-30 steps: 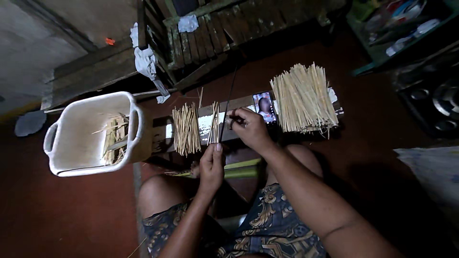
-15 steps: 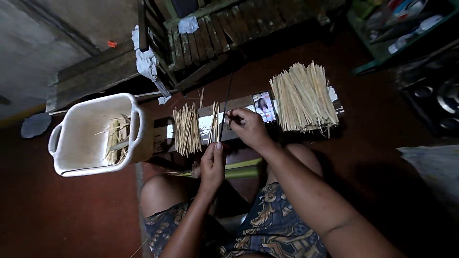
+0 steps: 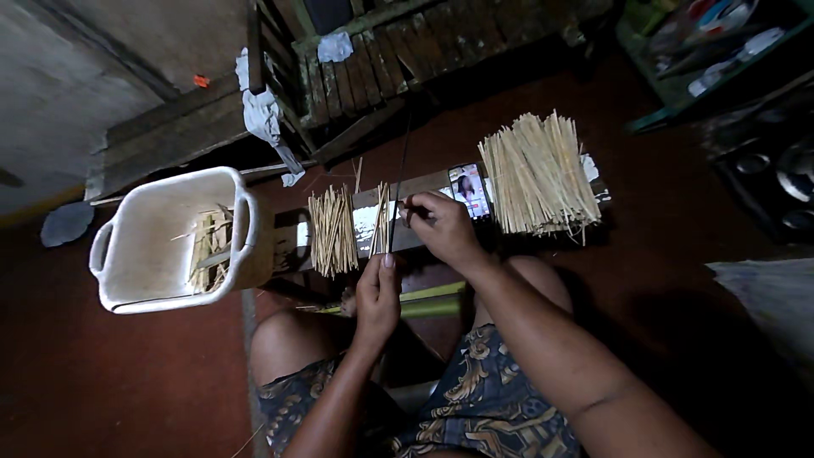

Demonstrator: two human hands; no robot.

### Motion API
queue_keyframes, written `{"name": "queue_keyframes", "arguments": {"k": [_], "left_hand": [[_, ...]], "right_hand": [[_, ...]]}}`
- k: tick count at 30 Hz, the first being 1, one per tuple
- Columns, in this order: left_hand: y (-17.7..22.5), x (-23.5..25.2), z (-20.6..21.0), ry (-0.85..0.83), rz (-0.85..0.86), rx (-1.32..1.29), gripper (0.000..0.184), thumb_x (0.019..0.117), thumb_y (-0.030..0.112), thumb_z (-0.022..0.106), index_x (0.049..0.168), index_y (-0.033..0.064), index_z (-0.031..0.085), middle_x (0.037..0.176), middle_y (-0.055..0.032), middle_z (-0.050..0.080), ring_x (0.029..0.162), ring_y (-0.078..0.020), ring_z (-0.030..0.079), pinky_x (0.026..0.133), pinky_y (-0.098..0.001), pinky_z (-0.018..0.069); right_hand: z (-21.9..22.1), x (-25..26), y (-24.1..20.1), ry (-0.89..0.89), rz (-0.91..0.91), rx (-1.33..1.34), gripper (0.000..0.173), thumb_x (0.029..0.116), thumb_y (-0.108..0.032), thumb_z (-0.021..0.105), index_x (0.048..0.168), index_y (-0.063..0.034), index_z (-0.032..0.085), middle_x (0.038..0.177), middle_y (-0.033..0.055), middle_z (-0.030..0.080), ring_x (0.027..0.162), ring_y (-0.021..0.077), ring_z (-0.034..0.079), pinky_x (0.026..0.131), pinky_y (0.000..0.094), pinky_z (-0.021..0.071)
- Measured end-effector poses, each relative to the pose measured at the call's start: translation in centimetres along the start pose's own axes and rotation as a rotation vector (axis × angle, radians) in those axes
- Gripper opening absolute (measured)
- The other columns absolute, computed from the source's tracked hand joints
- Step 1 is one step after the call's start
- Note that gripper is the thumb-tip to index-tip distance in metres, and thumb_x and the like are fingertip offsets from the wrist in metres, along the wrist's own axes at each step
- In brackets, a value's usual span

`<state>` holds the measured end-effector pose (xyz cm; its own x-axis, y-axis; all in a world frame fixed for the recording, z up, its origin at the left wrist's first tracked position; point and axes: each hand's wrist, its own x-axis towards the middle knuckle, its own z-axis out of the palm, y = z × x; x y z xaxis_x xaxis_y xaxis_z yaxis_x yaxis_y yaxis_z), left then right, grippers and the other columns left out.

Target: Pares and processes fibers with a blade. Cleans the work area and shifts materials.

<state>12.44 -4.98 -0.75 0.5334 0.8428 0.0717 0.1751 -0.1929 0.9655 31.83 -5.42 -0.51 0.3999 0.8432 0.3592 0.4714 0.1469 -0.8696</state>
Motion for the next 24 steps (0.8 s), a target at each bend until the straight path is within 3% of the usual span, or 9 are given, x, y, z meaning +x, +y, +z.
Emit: {"name": "queue_keyframes", "arguments": {"k": [3,6,10,13,16,18,20,24], "left_hand": [[-0.6,-0.1,0.1,-0.015,-0.063,-0.045,0.046,0.1131,0.035,0.032,0.107,0.0045,0.066,0.068,-0.0032,0.053,0.052,-0.0145,0.047,0.047,-0.0299,0.0443],[-0.3,0.4,0.2,-0.022,-0.04,-0.069,0.047,0.113,0.035,0.033,0.105,0.0042,0.067,0.067,-0.0033,0.052,0.051,-0.0141,0.046,0.046,-0.0295,0.044],[-1.3,0.7,-0.3,-0.028,-0.105,-0.026,0.046,0.1127,0.036,0.033,0.103,0.005,0.067,0.068,-0.0039,0.052,0.051,-0.0155,0.047,0.046,-0.0312,0.044],[-1.6,0.7,0.0,-0.031,-0.085,-0.051,0.046,0.1127,0.036,0.034,0.104,0.0048,0.067,0.066,-0.0035,0.051,0.051,-0.015,0.046,0.046,-0.0309,0.0429],[-3.1,0.5,-0.2,-0.025,-0.148,0.017,0.044,0.1123,0.036,0.036,0.104,0.0071,0.067,0.068,-0.0026,0.053,0.053,-0.0141,0.048,0.049,-0.0303,0.0448],[-2.9,0.3,-0.1,-0.028,-0.167,0.013,0.043,0.1124,0.036,0.036,0.105,0.007,0.068,0.068,-0.0024,0.053,0.053,-0.0136,0.048,0.048,-0.0294,0.0447],[-3.1,-0.3,0.2,-0.024,-0.16,-0.005,0.043,0.1123,0.036,0.036,0.104,0.0067,0.067,0.067,-0.002,0.052,0.052,-0.0135,0.047,0.048,-0.0294,0.0437],[-3.8,-1.3,1.0,-0.027,-0.121,0.002,0.042,0.1125,0.034,0.037,0.105,0.0061,0.067,0.066,-0.0021,0.051,0.051,-0.0141,0.047,0.047,-0.0301,0.0438]], "right_hand": [[0.2,-0.1,0.6,-0.075,0.078,-0.049,0.011,0.0983,-0.016,0.069,0.107,-0.0141,0.075,0.105,-0.0006,0.073,0.09,0.0087,0.072,0.082,0.0339,0.0637],[-0.2,0.1,0.3,-0.04,0.068,-0.068,0.01,0.0984,-0.016,0.069,0.105,-0.0147,0.076,0.103,-0.0017,0.073,0.088,0.0075,0.071,0.078,0.0313,0.0634],[0.2,0.0,0.9,-0.111,0.129,-0.122,0.011,0.0991,-0.016,0.067,0.106,-0.0155,0.076,0.102,-0.0004,0.075,0.09,0.0113,0.072,0.082,0.0391,0.063],[0.2,0.4,1.5,-0.095,0.114,-0.161,0.012,0.0997,-0.021,0.066,0.105,-0.0167,0.076,0.101,-0.0028,0.074,0.087,0.0089,0.072,0.08,0.0358,0.0634],[0.1,0.4,1.3,-0.208,0.268,-0.247,0.016,0.0986,-0.019,0.066,0.112,-0.0183,0.075,0.103,0.0016,0.076,0.087,0.0179,0.073,0.079,0.0487,0.0618],[-0.4,0.5,0.8,-0.166,0.262,-0.202,0.021,0.0993,-0.016,0.064,0.119,-0.0163,0.071,0.112,0.002,0.073,0.087,0.0173,0.073,0.078,0.0449,0.0636],[-0.8,0.2,0.2,-0.07,0.179,-0.037,0.022,0.0999,-0.013,0.061,0.121,-0.013,0.065,0.114,0.0028,0.07,0.082,0.0141,0.071,0.07,0.0363,0.0643],[-0.9,0.3,-0.6,0.013,-0.007,0.045,0.037,0.0975,-0.021,0.072,0.133,-0.0158,0.065,0.116,0.0041,0.067,0.089,0.0129,0.069,0.071,0.031,0.0621]]}}
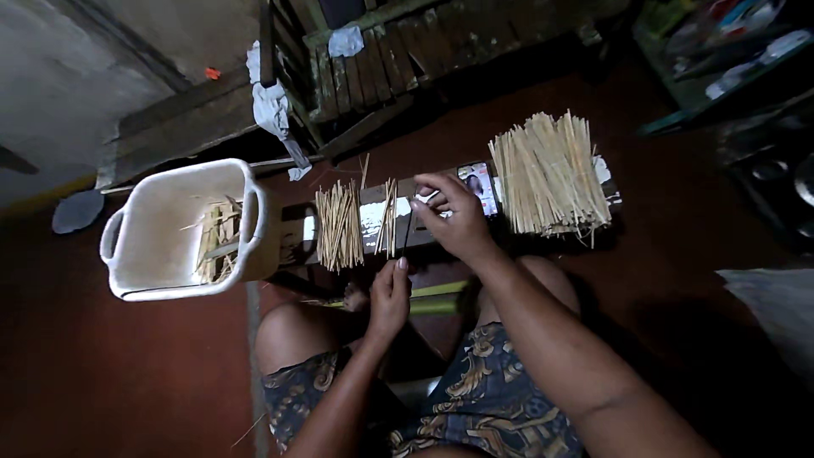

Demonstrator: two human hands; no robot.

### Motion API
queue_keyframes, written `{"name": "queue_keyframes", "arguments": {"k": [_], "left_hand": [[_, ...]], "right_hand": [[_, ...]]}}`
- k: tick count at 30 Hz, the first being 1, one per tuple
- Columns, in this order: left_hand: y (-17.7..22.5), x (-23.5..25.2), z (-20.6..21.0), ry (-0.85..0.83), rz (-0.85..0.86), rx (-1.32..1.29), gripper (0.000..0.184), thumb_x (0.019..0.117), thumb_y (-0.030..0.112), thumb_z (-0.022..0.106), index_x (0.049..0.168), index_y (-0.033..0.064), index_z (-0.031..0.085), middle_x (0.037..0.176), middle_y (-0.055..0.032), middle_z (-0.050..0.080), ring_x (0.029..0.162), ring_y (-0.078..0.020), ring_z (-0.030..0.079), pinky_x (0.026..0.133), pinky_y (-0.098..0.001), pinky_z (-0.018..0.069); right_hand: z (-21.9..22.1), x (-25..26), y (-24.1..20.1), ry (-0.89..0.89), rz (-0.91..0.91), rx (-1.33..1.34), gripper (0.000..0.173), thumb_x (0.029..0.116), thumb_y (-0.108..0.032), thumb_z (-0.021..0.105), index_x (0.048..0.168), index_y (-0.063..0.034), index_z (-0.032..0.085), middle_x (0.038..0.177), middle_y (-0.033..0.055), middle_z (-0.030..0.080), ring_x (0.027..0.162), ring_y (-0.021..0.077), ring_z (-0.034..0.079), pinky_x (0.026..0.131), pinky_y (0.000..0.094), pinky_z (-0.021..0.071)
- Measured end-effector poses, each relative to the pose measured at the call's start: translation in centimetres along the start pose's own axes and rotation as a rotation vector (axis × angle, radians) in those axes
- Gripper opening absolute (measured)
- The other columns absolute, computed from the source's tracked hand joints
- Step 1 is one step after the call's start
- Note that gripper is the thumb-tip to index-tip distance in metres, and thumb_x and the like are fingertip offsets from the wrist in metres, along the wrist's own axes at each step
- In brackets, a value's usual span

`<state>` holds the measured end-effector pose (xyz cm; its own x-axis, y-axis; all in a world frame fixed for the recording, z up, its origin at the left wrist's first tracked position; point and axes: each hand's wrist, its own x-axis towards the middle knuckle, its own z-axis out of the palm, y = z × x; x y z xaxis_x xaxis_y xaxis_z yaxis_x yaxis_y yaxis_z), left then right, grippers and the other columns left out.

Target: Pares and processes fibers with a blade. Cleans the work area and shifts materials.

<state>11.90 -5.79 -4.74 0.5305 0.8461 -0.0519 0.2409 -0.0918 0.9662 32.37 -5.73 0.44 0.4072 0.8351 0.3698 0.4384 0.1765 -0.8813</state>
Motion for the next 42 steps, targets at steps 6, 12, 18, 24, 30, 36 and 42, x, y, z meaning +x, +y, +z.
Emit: {"name": "queue_keyframes", "arguments": {"k": [6,12,18,24,30,36,42], "left_hand": [[-0.6,-0.3,0.9,0.002,0.055,0.009,0.041,0.1124,0.035,0.037,0.105,0.0062,0.065,0.067,-0.0011,0.051,0.053,-0.013,0.048,0.049,-0.0296,0.0453],[-5.0,-0.6,0.9,0.027,0.017,0.123,0.04,0.1122,0.033,0.037,0.108,0.0067,0.066,0.07,-0.0004,0.053,0.056,-0.012,0.051,0.053,-0.0297,0.048],[-10.7,-3.5,0.7,-0.007,-0.217,0.297,0.046,0.1109,0.042,0.036,0.106,0.0096,0.068,0.081,-0.0031,0.062,0.072,-0.0143,0.061,0.07,-0.0371,0.0557],[-8.2,-3.6,0.0,0.112,-0.161,0.103,0.042,0.1115,0.035,0.039,0.106,0.0074,0.07,0.065,0.0002,0.053,0.053,-0.0116,0.05,0.051,-0.0298,0.0476],[-3.0,-0.9,-0.6,0.085,-0.051,-0.117,0.029,0.1044,0.026,0.06,0.122,0.0044,0.068,0.087,-0.0051,0.066,0.063,-0.0127,0.057,0.056,-0.0281,0.0509],[-0.7,1.0,-0.5,0.006,-0.1,-0.246,0.023,0.1025,0.021,0.064,0.109,-0.0002,0.065,0.074,-0.0083,0.06,0.052,-0.0155,0.052,0.047,-0.0301,0.0471],[-0.9,5.3,-2.8,0.084,-0.145,0.143,0.024,0.0992,0.031,0.068,0.105,0.0084,0.07,0.077,-0.0041,0.066,0.063,-0.0151,0.062,0.06,-0.0353,0.0556]], "right_hand": [[0.2,-0.3,0.4,-0.017,-0.025,-0.069,0.015,0.0961,-0.021,0.075,0.11,-0.0155,0.079,0.104,0.003,0.064,0.082,0.0082,0.066,0.069,0.0255,0.061],[0.6,-0.2,0.9,-0.009,-0.051,-0.041,0.016,0.096,-0.021,0.075,0.11,-0.0167,0.08,0.101,0.0005,0.066,0.085,0.0067,0.067,0.073,0.0261,0.0617],[-0.1,0.4,1.0,0.077,-0.03,0.004,0.015,0.0962,-0.018,0.075,0.109,-0.0122,0.079,0.103,0.004,0.069,0.086,0.0084,0.069,0.072,0.0246,0.0618],[-2.3,1.4,1.5,0.104,0.088,0.142,0.017,0.1001,-0.019,0.069,0.111,-0.0083,0.076,0.099,0.003,0.074,0.082,0.0122,0.071,0.074,0.0319,0.0637],[-1.4,-0.4,-0.2,-0.372,0.403,0.252,0.019,0.1007,-0.029,0.068,0.108,-0.0123,0.075,0.096,0.0061,0.073,0.071,0.0194,0.069,0.061,0.0377,0.0607],[-0.5,-0.2,-0.6,-0.43,0.439,0.235,0.018,0.1001,-0.028,0.07,0.109,-0.0138,0.076,0.096,0.0051,0.074,0.069,0.0178,0.068,0.061,0.0346,0.0592],[-1.0,1.0,1.1,-0.072,0.214,0.129,0.02,0.0999,-0.027,0.07,0.115,-0.0148,0.077,0.103,-0.0009,0.075,0.083,0.0093,0.071,0.074,0.0299,0.0622]]}}
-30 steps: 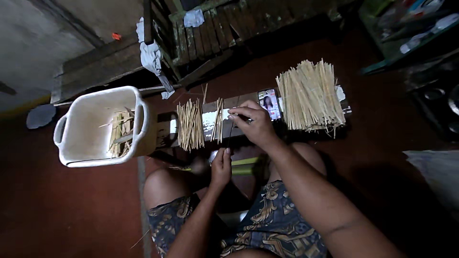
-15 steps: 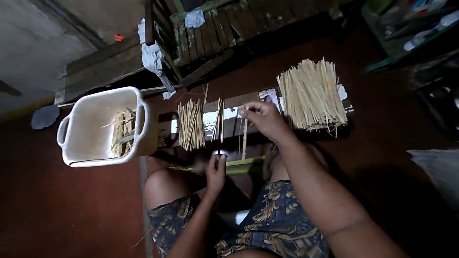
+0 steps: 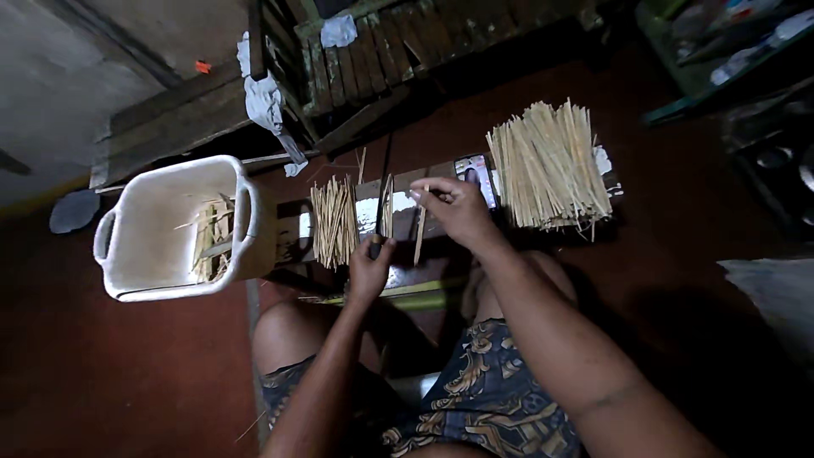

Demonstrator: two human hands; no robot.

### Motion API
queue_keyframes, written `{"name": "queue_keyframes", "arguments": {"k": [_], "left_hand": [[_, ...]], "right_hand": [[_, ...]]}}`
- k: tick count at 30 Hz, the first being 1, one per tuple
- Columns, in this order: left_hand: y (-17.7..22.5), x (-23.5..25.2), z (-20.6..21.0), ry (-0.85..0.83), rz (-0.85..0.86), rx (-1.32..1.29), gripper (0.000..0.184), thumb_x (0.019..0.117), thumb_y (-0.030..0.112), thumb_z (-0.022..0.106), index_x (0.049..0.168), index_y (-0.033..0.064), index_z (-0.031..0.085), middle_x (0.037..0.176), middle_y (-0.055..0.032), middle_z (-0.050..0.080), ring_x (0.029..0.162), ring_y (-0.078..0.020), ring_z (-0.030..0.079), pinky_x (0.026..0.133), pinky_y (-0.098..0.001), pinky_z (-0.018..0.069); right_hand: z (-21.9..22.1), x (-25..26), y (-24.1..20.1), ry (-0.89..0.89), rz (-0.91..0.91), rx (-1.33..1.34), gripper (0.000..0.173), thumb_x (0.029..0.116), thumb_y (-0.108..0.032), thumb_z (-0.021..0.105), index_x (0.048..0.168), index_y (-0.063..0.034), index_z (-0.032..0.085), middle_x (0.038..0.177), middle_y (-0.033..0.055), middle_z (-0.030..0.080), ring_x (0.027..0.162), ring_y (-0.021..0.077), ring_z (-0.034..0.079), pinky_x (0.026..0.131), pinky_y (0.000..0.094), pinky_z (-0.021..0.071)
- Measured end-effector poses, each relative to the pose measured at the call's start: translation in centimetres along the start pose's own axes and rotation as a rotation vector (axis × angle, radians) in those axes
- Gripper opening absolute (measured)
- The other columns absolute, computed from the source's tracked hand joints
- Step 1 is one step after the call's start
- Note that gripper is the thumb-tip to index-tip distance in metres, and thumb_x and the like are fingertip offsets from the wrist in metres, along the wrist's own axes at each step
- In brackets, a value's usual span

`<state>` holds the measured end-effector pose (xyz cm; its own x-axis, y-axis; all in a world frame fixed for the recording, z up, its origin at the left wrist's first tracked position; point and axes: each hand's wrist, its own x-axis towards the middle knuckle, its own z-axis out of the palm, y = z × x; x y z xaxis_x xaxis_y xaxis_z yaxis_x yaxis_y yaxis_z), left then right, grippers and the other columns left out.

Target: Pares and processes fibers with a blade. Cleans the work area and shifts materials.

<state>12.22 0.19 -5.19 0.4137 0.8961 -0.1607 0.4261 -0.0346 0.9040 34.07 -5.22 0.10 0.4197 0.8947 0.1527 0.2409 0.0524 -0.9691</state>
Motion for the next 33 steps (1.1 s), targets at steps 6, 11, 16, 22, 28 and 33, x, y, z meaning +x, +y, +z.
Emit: {"name": "queue_keyframes", "arguments": {"k": [6,11,16,22,28,33], "left_hand": [[1.1,5.6,-1.4,0.023,-0.023,0.29,0.031,0.0999,0.041,0.065,0.114,0.0133,0.069,0.083,-0.0084,0.067,0.065,-0.0213,0.063,0.061,-0.0456,0.0553],[-0.1,6.0,-1.4,0.041,-0.017,0.33,0.033,0.1013,0.04,0.062,0.125,0.0178,0.068,0.089,-0.0081,0.069,0.069,-0.0213,0.065,0.065,-0.0467,0.0576],[0.7,2.0,-0.9,0.038,0.015,0.127,0.039,0.1048,0.048,0.054,0.109,0.0128,0.068,0.071,-0.0041,0.059,0.057,-0.0174,0.056,0.054,-0.0376,0.0514],[3.1,-2.6,-0.6,-0.064,0.18,-0.175,0.048,0.112,0.04,0.034,0.121,0.0078,0.069,0.066,-0.0041,0.053,0.052,-0.0154,0.048,0.048,-0.032,0.0458],[4.7,-4.6,0.4,-0.075,0.268,-0.211,0.044,0.1122,0.037,0.036,0.117,0.0076,0.068,0.067,-0.0033,0.052,0.052,-0.0148,0.048,0.048,-0.0307,0.045],[5.1,-4.6,0.8,-0.083,0.229,-0.211,0.043,0.1121,0.036,0.037,0.117,0.0083,0.069,0.067,-0.0043,0.052,0.052,-0.0155,0.047,0.047,-0.0309,0.0438]], "right_hand": [[-0.1,-0.6,-0.6,0.179,-0.197,-0.044,0.017,0.098,-0.017,0.072,0.113,-0.012,0.078,0.108,0.0036,0.07,0.089,0.0098,0.069,0.07,0.0252,0.0619],[-0.1,-0.3,0.3,0.139,-0.193,-0.086,0.02,0.0979,-0.019,0.073,0.117,-0.0143,0.077,0.109,0.0032,0.068,0.086,0.0084,0.069,0.068,0.0255,0.0621],[0.5,0.1,1.5,0.034,-0.059,-0.16,0.024,0.0977,-0.023,0.072,0.12,-0.0156,0.076,0.11,0.0023,0.068,0.091,0.0085,0.07,0.078,0.0278,0.0639],[1.4,-0.2,1.7,0.008,-0.102,-0.189,0.019,0.0988,-0.024,0.07,0.113,-0.0135,0.078,0.111,0.0011,0.07,0.098,0.0079,0.069,0.086,0.0288,0.0625],[1.3,-0.8,1.0,-0.026,-0.083,-0.218,0.016,0.0984,-0.021,0.07,0.11,-0.0136,0.078,0.105,0.0037,0.068,0.089,0.0108,0.068,0.078,0.0311,0.0611],[1.1,-0.9,1.0,-0.044,-0.106,-0.188,0.015,0.0982,-0.02,0.07,0.109,-0.0146,0.079,0.102,0.0022,0.068,0.087,0.009,0.067,0.076,0.0281,0.0604]]}}
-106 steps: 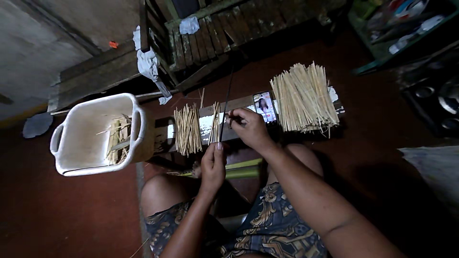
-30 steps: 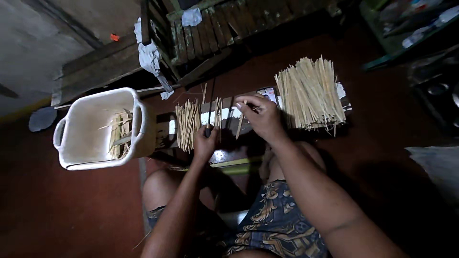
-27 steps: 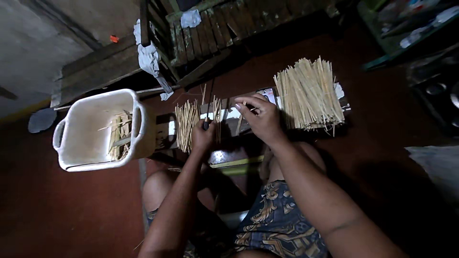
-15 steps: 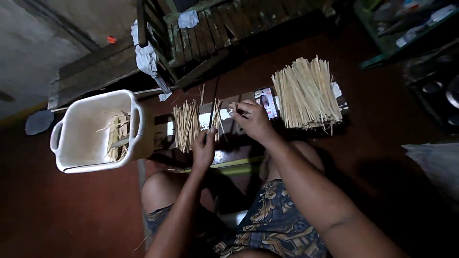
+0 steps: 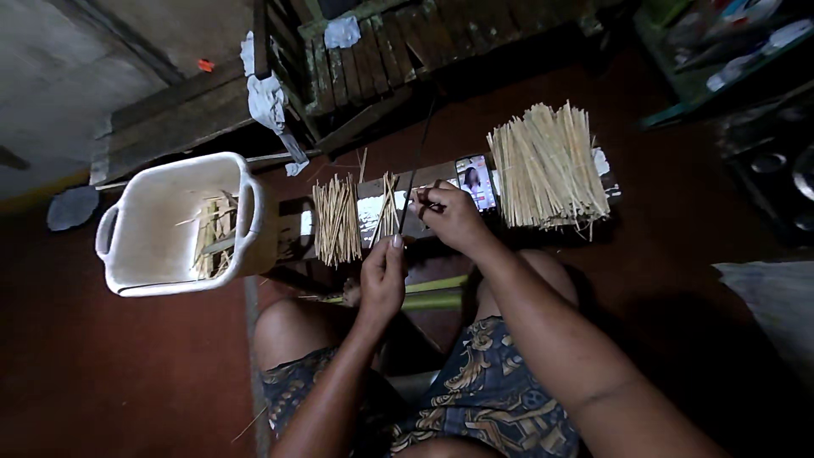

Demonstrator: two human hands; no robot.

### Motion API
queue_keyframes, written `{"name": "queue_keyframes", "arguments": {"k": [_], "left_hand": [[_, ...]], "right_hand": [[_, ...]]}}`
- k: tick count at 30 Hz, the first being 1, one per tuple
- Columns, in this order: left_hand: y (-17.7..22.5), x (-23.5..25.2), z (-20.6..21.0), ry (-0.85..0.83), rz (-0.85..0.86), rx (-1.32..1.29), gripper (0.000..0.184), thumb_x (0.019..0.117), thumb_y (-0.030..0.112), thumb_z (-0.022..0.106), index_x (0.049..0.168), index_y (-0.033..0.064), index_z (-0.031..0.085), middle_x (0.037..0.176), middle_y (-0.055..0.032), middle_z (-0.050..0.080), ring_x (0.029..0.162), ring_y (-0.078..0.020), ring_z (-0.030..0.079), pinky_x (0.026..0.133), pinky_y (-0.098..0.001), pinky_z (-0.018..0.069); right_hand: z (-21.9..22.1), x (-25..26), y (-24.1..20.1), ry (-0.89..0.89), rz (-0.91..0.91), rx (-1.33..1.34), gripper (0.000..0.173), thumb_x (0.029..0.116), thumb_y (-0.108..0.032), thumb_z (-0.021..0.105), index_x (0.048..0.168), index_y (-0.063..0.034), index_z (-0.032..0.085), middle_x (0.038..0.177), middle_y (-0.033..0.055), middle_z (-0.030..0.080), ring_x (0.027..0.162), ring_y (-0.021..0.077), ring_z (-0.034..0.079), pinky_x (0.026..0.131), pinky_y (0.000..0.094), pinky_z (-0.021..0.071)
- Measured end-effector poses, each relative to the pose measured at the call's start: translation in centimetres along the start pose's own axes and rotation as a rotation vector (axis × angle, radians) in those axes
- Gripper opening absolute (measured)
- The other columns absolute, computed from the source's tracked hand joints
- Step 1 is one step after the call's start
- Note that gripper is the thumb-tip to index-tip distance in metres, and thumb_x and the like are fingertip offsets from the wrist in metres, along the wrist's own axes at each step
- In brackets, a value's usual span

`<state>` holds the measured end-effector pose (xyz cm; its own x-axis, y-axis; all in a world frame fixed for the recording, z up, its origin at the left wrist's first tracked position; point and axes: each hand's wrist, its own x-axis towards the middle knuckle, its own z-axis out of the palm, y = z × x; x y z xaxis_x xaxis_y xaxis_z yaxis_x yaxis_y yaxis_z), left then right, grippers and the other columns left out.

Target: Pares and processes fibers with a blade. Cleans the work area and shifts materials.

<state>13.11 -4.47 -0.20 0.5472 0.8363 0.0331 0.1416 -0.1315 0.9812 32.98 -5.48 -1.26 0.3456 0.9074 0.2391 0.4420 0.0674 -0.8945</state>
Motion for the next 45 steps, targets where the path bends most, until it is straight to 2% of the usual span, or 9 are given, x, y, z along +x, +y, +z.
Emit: {"name": "queue_keyframes", "arguments": {"k": [7,9,13,18,23,28,32,38,45], "left_hand": [[-0.4,0.4,0.4,-0.011,-0.028,-0.013,0.045,0.1122,0.038,0.036,0.117,0.0079,0.069,0.064,-0.0046,0.05,0.05,-0.0162,0.046,0.046,-0.0319,0.0436],[-0.4,0.4,0.5,-0.013,-0.039,-0.02,0.046,0.1122,0.039,0.035,0.117,0.0079,0.069,0.064,-0.0049,0.051,0.05,-0.0166,0.046,0.046,-0.0323,0.0443],[-0.2,0.2,0.8,-0.01,-0.036,-0.04,0.045,0.1123,0.037,0.036,0.117,0.0076,0.069,0.066,-0.0048,0.052,0.051,-0.0158,0.048,0.047,-0.0313,0.0457],[-0.4,0.1,0.9,-0.007,-0.027,-0.056,0.045,0.1119,0.039,0.037,0.115,0.007,0.069,0.066,-0.0046,0.051,0.051,-0.0154,0.047,0.047,-0.0306,0.044],[-0.4,0.1,0.8,-0.006,-0.035,-0.024,0.045,0.1123,0.038,0.035,0.117,0.0077,0.069,0.068,-0.0053,0.054,0.052,-0.0166,0.05,0.048,-0.0325,0.0468],[-0.5,0.1,0.8,-0.002,-0.037,-0.031,0.046,0.1123,0.038,0.035,0.118,0.0069,0.069,0.067,-0.0061,0.054,0.051,-0.0171,0.048,0.047,-0.0325,0.0456],[-0.5,0.1,0.8,-0.007,-0.043,-0.037,0.047,0.1122,0.039,0.035,0.118,0.0071,0.069,0.067,-0.0061,0.054,0.051,-0.0167,0.048,0.046,-0.0319,0.0448],[-0.5,0.0,1.0,0.003,-0.042,-0.055,0.046,0.1123,0.038,0.035,0.118,0.0068,0.069,0.066,-0.0059,0.052,0.051,-0.0166,0.048,0.047,-0.0315,0.0448],[-0.6,-0.1,1.1,0.006,-0.021,-0.049,0.046,0.1121,0.038,0.036,0.116,0.0068,0.069,0.067,-0.0054,0.053,0.052,-0.0165,0.048,0.047,-0.0319,0.0459]], "right_hand": [[-0.2,0.1,0.2,-0.021,0.005,-0.02,0.012,0.0983,-0.023,0.07,0.1,-0.0145,0.079,0.095,0.0005,0.064,0.082,0.0087,0.064,0.072,0.0293,0.0585],[-0.3,0.1,0.3,-0.027,0.011,-0.015,0.013,0.0984,-0.024,0.07,0.099,-0.0143,0.078,0.096,0.0005,0.065,0.083,0.009,0.065,0.073,0.0302,0.0592],[-0.3,0.0,0.2,-0.033,0.032,-0.003,0.013,0.0984,-0.024,0.07,0.103,-0.0147,0.078,0.101,0.0016,0.068,0.086,0.0092,0.067,0.076,0.03,0.0606],[-0.3,0.0,0.0,-0.037,0.053,-0.01,0.013,0.0985,-0.024,0.07,0.103,-0.0152,0.079,0.1,0.0018,0.067,0.084,0.0094,0.066,0.074,0.0302,0.0603],[-0.4,0.0,-0.2,-0.052,0.054,-0.01,0.013,0.0984,-0.022,0.069,0.102,-0.0144,0.078,0.1,0.0017,0.067,0.086,0.0106,0.066,0.076,0.0329,0.0599],[-0.8,-0.7,-1.0,-0.051,0.056,-0.017,0.01,0.0988,-0.02,0.069,0.101,-0.0158,0.077,0.101,0.0023,0.065,0.081,0.0121,0.065,0.069,0.0342,0.0599],[-0.4,-0.2,-0.1,-0.042,0.034,-0.001,0.012,0.0983,-0.022,0.07,0.102,-0.014,0.079,0.098,0.0016,0.066,0.084,0.0101,0.066,0.074,0.0312,0.0601],[-0.4,0.0,0.1,-0.042,0.028,0.007,0.012,0.0983,-0.022,0.07,0.102,-0.014,0.079,0.096,0.0014,0.064,0.081,0.0094,0.065,0.072,0.0296,0.0595],[-0.3,0.0,0.1,-0.042,0.033,-0.002,0.012,0.0984,-0.022,0.069,0.102,-0.015,0.079,0.097,0.001,0.066,0.084,0.0087,0.066,0.074,0.0295,0.0599]]}}
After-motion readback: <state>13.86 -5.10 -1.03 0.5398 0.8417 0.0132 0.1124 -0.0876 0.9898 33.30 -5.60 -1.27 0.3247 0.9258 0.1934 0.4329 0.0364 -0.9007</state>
